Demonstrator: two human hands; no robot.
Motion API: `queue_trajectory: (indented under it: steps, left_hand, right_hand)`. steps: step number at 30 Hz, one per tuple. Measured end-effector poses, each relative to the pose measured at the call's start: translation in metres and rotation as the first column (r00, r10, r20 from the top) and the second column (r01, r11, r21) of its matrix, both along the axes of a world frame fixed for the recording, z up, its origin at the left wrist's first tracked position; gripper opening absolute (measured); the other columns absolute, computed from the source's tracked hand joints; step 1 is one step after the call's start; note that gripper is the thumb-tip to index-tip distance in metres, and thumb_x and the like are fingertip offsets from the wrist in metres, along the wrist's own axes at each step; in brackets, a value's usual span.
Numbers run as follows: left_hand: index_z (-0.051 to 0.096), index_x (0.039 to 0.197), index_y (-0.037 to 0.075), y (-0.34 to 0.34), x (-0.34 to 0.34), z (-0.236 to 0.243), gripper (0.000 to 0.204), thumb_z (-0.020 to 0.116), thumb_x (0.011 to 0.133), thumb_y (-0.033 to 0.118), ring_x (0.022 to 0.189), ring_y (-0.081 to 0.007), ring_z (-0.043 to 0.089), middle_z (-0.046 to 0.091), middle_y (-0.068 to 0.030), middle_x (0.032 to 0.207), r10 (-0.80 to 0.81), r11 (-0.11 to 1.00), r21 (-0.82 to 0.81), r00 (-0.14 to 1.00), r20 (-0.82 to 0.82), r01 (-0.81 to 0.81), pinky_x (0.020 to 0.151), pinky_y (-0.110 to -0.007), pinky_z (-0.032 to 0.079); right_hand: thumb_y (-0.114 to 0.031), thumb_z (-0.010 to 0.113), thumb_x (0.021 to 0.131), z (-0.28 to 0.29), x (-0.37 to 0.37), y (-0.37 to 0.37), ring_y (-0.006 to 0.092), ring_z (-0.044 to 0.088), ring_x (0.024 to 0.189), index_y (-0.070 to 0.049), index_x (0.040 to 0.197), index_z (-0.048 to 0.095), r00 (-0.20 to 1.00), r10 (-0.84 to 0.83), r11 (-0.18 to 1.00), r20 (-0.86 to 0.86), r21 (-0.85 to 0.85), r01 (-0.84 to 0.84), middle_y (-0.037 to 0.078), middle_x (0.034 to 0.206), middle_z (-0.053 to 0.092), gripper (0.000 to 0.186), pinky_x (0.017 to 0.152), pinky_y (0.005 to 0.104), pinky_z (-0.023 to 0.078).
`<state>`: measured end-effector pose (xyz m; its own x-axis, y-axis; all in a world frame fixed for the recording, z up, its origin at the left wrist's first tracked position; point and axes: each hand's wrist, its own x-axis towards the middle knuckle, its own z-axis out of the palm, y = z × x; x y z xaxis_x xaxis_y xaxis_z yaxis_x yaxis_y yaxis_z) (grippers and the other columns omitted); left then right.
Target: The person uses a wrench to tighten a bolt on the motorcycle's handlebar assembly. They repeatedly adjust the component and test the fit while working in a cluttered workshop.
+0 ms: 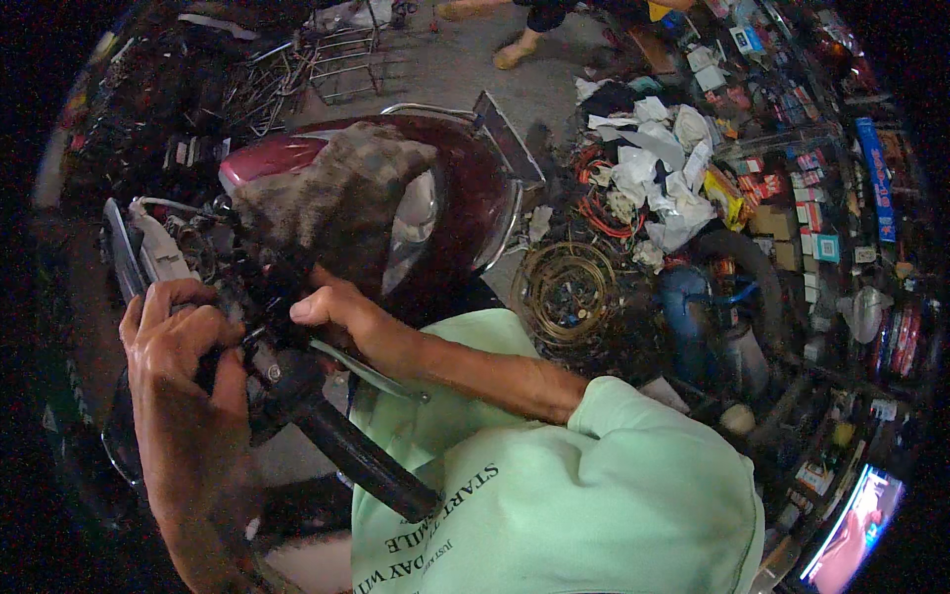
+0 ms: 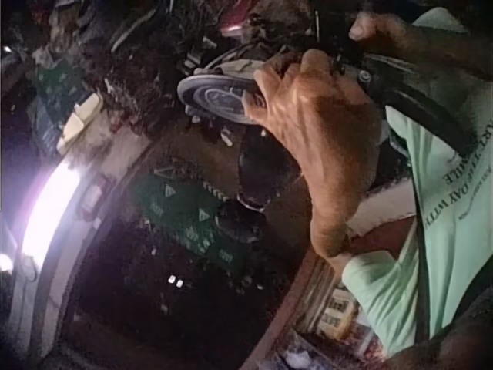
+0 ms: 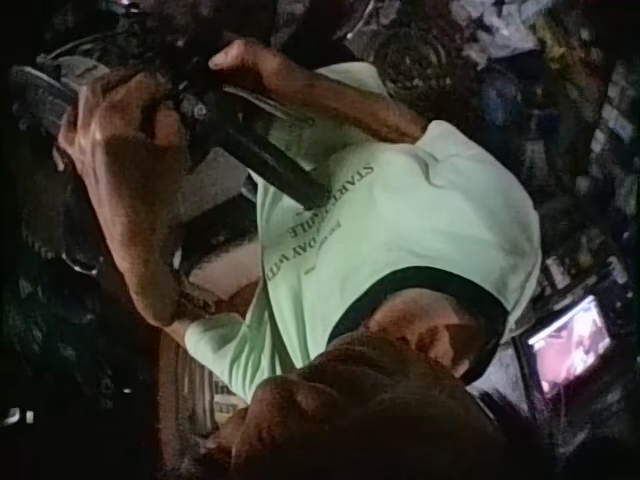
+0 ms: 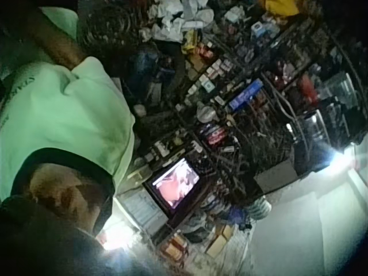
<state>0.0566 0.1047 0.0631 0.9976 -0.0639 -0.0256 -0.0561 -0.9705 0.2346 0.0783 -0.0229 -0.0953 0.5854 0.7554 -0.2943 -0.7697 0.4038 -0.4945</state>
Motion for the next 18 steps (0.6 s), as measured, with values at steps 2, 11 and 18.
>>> queue_trajectory:
  steps: [2, 11, 18]
  left_hand:
    - [0.057, 0.074, -0.002, 0.0, 0.001, -0.002, 0.011, 0.06, 0.064, -0.005, 0.098, -0.0338, 0.058, 0.062, -0.0177, 0.091, -0.025, 1.0, 0.0, 1.0, 0.008, 0.025, 0.096, -0.043, 0.038]
    - [0.054, 0.075, -0.001, 0.007, -0.002, -0.008, 0.01, 0.059, 0.067, -0.002, 0.096, -0.0346, 0.055, 0.06, -0.0171, 0.092, -0.08, 0.997, 0.001, 0.997, 0.017, 0.08, 0.096, -0.044, 0.036]
    - [0.054, 0.075, 0.0, 0.006, -0.007, -0.004, 0.009, 0.059, 0.067, -0.001, 0.096, -0.0345, 0.053, 0.059, -0.0151, 0.094, -0.035, 0.999, 0.004, 0.999, 0.002, 0.035, 0.094, -0.042, 0.037]
  right_hand:
    - [-0.033, 0.056, 0.085, -0.008, -0.003, 0.0, 0.0072, 0.056, 0.078, -0.007, 0.132, 0.045, 0.997, -0.003, 1.0, -0.074, -0.006, 0.002, 0.0, 0.097, 0.06, 0.054, 0.063, 0.0227, 0.045]
    - [-0.022, 0.052, 0.086, 0.005, -0.006, 0.002, 0.0127, 0.054, 0.106, -0.007, 0.14, 0.039, 0.996, -0.083, 0.993, 0.026, 0.088, 0.081, 0.005, 0.12, 0.055, 0.058, 0.095, 0.0296, 0.043]
    - [-0.022, 0.053, 0.086, 0.012, -0.005, 0.004, 0.014, 0.05, 0.113, -0.006, 0.141, 0.038, 0.995, -0.06, 0.993, 0.08, 0.102, 0.051, 0.006, 0.125, 0.053, 0.06, 0.101, 0.0305, 0.039]
